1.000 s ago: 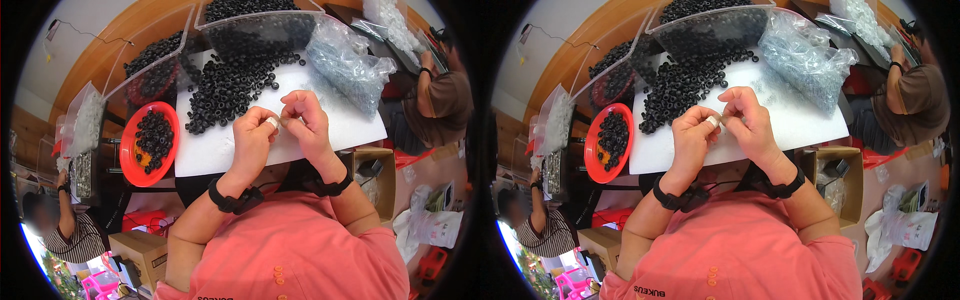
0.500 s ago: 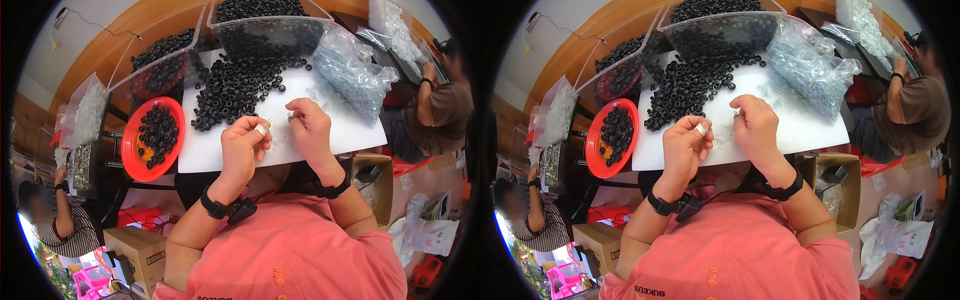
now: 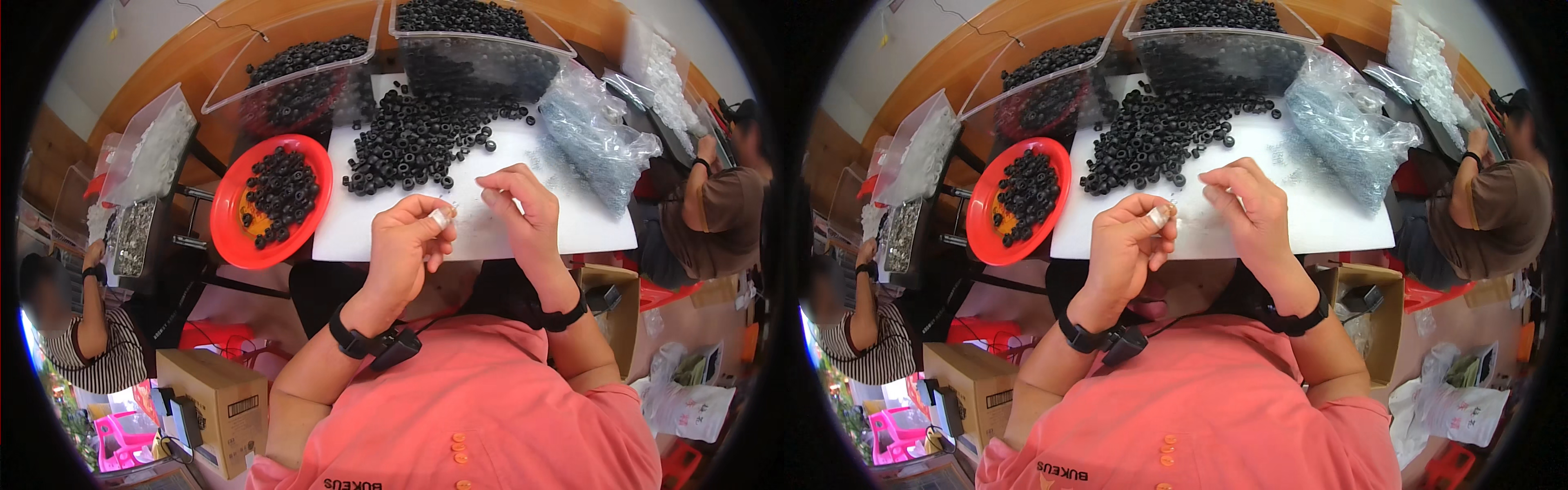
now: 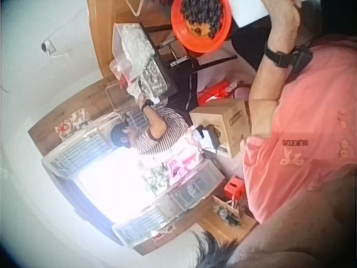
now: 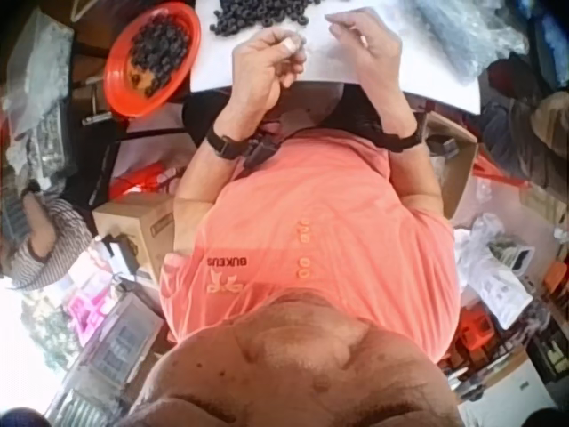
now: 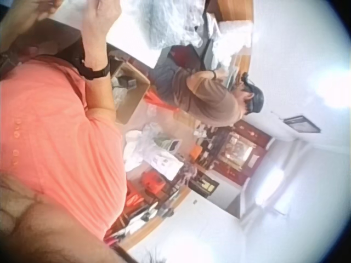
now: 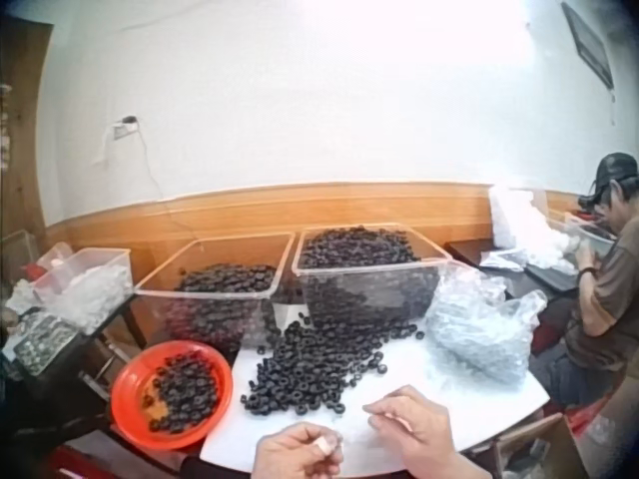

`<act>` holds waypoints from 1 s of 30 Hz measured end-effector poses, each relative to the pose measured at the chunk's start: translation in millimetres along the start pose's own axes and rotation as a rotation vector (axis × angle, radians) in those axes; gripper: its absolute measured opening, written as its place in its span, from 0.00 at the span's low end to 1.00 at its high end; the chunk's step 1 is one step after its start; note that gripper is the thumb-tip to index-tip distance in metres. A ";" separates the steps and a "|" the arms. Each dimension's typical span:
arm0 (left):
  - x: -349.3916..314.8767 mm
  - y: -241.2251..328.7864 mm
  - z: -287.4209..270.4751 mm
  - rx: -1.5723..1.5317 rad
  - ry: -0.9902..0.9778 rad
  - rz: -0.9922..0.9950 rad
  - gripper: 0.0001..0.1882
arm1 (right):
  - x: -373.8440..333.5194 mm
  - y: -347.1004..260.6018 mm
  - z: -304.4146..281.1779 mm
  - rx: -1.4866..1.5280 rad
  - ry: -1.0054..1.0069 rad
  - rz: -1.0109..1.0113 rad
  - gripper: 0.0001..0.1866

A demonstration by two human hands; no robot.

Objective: Assembling small black components and white plastic strips into final pieces at a workstation.

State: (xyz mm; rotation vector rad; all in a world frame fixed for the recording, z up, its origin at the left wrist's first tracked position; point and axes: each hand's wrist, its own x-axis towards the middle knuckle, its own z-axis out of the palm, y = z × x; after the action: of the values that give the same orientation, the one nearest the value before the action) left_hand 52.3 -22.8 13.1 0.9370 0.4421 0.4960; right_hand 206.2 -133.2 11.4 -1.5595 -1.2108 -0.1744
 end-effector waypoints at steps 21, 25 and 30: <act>-45.9 53.5 6.1 0.666 0.087 0.447 0.09 | -1.3 -0.3 13.9 0.566 -0.130 0.299 0.05; -92.3 105.2 15.5 0.270 -0.411 0.866 0.06 | -3.0 13.8 7.0 0.549 -0.116 0.442 0.06; -110.1 125.0 31.9 0.030 -0.708 0.833 0.07 | -7.9 18.8 10.5 0.494 -0.128 0.400 0.05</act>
State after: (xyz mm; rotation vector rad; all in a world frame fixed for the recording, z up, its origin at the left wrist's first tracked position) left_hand -44.4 -45.0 150.7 1.2356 -0.6174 0.8518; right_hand 211.8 -127.2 -10.0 -1.3477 -0.9213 0.4596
